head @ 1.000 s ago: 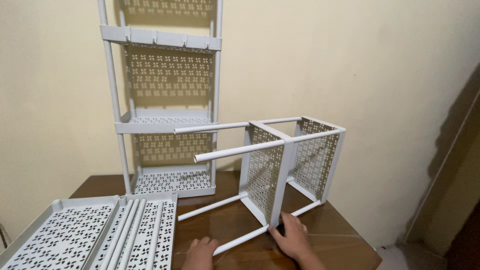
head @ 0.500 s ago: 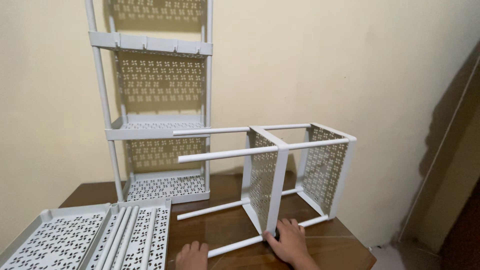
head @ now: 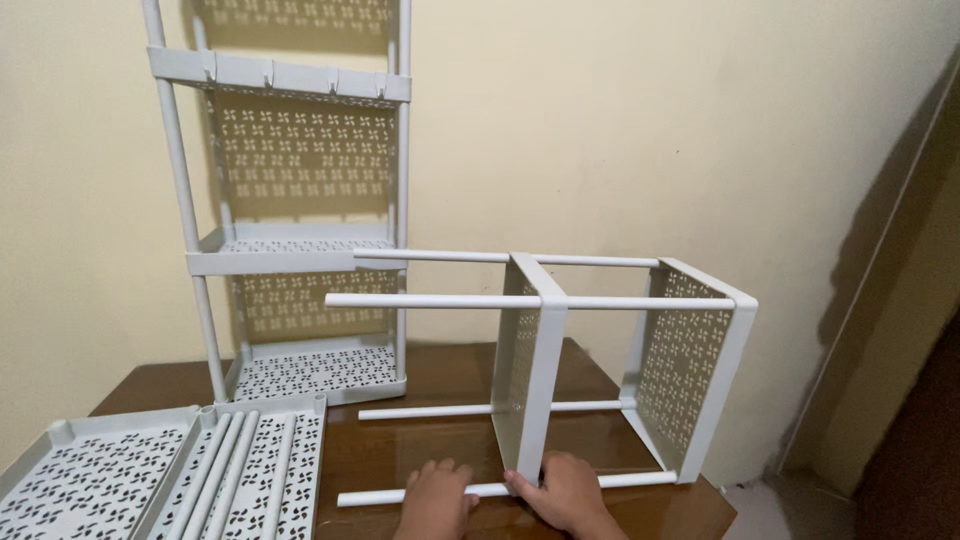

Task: The person assembles a white plastic shelving unit by inserting cylindrical rods into perforated panels and connecting them with small white clips. The person repeatedly picks up rods and clips, aligns them with the panel holes, and secures the frame sections together on a wooden table.

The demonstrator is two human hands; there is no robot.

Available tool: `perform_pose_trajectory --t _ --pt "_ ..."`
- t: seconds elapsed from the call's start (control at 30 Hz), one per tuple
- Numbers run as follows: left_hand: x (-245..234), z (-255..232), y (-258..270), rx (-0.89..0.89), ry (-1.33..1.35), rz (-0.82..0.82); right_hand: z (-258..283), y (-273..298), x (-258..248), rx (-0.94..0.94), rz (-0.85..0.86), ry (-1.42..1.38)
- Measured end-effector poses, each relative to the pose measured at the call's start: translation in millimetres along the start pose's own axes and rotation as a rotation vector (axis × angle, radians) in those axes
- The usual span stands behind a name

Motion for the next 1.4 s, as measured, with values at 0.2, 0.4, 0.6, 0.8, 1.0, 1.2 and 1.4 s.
perform_pose_trajectory --t 0.2,0.4,0.6,0.8,1.0,1.2,1.4 --pt "17 9 -4 0.193 -0.065 -0.1 -5 -2 7 0.02 -0.067 -0.003" --pt "13 2 -1 0.289 -0.127 -0.138 -6 -2 10 0.033 -0.081 0.018" --pt "-12 -23 13 0.062 -0.097 0.029 -2 -2 12 0.025 -0.103 0.073" --pt "-28 -42 23 0.022 -0.109 0.054 1 -1 9 0.008 -0.157 0.06" --pt "-36 -45 19 -0.056 -0.09 0.145 0 -1 9 -0.01 -0.178 0.045" --pt "-29 -34 3 -0.159 -0.027 0.288 -3 -1 10 -0.001 -0.211 0.047" --pt "6 -17 8 0.168 -0.107 -0.018 -7 -3 10 0.051 -0.173 0.078"
Point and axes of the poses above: each hand's wrist, its own y-axis away from the middle knuckle, its own x-axis out of the palm, z = x × y, the point moved 3 cm from there along -y, towards the middle knuckle, and after that the axes turned 15 degrees about y, right-handed, at the moved point
